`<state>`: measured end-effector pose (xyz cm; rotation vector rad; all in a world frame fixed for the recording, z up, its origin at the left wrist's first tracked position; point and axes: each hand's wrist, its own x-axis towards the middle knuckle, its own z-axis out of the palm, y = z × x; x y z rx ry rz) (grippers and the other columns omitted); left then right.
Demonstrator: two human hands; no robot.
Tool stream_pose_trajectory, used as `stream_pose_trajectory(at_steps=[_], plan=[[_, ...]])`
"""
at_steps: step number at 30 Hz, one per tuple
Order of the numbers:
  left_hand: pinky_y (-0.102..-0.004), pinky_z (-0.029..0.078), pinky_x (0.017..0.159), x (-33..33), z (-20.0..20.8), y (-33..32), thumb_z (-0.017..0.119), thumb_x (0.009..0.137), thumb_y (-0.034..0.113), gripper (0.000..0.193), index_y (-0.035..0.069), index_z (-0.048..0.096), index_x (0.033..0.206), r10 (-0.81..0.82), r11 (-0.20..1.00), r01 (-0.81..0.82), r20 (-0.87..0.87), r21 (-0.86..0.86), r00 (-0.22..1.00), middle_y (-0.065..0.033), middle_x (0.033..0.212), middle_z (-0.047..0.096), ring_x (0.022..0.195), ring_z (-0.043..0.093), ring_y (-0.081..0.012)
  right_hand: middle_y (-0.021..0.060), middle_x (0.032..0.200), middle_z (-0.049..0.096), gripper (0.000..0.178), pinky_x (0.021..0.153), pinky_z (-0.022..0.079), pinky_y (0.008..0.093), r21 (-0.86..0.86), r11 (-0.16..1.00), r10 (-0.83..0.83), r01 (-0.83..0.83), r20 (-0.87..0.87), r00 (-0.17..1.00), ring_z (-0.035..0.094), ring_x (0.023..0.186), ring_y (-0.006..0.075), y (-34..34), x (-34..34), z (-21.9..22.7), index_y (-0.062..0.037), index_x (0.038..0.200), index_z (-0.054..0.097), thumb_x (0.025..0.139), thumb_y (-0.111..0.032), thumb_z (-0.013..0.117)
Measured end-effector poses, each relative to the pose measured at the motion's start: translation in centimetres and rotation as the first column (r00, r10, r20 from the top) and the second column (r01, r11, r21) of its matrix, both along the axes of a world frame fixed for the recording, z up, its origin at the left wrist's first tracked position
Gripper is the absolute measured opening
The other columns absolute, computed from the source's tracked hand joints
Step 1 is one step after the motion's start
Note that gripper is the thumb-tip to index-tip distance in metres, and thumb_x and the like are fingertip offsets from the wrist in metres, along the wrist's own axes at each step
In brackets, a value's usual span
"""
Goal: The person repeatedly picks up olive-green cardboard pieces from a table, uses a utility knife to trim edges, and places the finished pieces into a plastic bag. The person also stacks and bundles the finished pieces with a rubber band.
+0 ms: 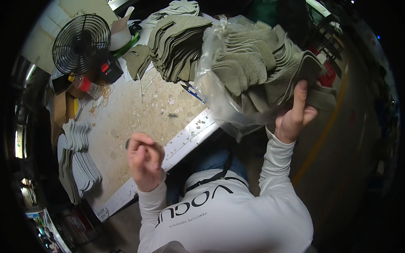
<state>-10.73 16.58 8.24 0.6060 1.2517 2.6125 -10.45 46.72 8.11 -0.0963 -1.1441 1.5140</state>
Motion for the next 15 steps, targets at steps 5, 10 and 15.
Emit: stream_pose_trajectory(at_steps=[5,10,15], plan=[[-0.0376,0.041,0.103,-0.6,-4.5,1.2,0.073,0.08,0.012,0.077,0.001,0.035,0.146,0.222,0.753,-0.235,-0.099,-0.615,0.97,-0.02,0.138,0.048,0.123,0.051,-0.0271,0.0085,0.098,0.068,0.03,0.075,0.049,0.0294,0.607,0.781,0.11,-0.145,0.095,0.989,0.065,0.085,0.0156,-4.6,-1.2,2.8,-0.0005,0.11,0.064,0.084,-0.015,0.071],[-0.0452,0.033,0.111,-0.9,-6.5,-2.8,0.083,0.075,0.029,0.1,0.004,0.024,0.152,0.263,0.271,-0.717,-0.667,-0.642,0.697,-0.0184,0.151,0.034,0.138,0.038,-0.0319,0.0075,0.08,0.066,0.03,0.06,0.05,0.0295,0.709,0.446,0.558,-0.547,0.258,0.789,0.066,0.069,0.0213,-11.4,-4.4,4.5,-0.0094,0.094,0.068,0.07,-0.02,0.081],[-0.0358,0.051,0.095,1.9,-5.4,-7.5,0.051,0.101,0.024,0.046,-0.003,0.046,0.138,0.535,0.761,-0.482,0.0,-0.433,0.845,-0.0147,0.13,0.058,0.112,0.06,-0.0215,0.0124,0.085,0.068,0.026,0.069,0.05,0.0299,0.31,0.314,0.853,-0.898,0.324,0.41,0.068,0.075,0.0234,-18.2,-4.9,3.6,-0.0049,0.095,0.065,0.071,-0.006,0.072]])
